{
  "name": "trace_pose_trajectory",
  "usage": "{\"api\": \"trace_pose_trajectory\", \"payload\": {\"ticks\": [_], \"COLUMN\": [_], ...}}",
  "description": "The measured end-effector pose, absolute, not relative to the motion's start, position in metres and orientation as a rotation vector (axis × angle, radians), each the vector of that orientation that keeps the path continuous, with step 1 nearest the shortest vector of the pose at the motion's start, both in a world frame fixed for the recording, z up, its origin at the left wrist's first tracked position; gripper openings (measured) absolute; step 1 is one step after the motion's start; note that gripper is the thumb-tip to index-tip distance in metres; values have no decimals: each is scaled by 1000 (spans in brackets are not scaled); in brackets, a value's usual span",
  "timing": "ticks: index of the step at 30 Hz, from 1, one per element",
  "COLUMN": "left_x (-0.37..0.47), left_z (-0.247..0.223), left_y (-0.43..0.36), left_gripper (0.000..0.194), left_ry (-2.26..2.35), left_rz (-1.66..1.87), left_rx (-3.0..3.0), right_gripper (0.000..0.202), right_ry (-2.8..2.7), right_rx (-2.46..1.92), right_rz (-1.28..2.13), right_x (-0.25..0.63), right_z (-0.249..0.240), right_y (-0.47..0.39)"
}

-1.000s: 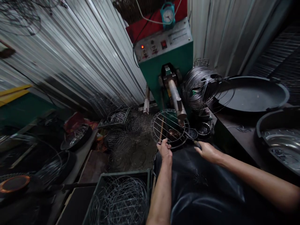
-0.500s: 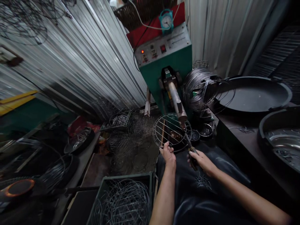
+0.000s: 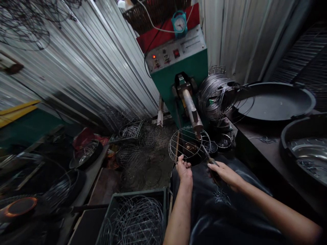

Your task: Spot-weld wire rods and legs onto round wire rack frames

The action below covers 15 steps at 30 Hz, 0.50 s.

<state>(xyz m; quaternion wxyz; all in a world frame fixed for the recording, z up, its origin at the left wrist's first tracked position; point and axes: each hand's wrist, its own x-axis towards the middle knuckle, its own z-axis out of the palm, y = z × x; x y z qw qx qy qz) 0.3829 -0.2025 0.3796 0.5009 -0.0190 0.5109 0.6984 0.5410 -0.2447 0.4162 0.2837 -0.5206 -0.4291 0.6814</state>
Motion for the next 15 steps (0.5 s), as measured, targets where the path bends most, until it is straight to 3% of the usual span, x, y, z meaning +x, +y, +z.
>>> {"api": "trace_pose_trajectory", "payload": {"ticks": [7, 15], "left_x": [389, 391], "left_z": [375, 360], "left_y": [-206, -201], "left_gripper": [41, 44], "left_ry": [1156, 991], "left_rz": [1661, 1538], "left_rx": [-57, -168], "right_gripper": [31, 33], "right_ry": [-1143, -483], "right_rx": [-1388, -724], "right_rz": [1706, 2207], "right_x": [538, 545], "right_z": [419, 408], "right_y": [-244, -248]}}
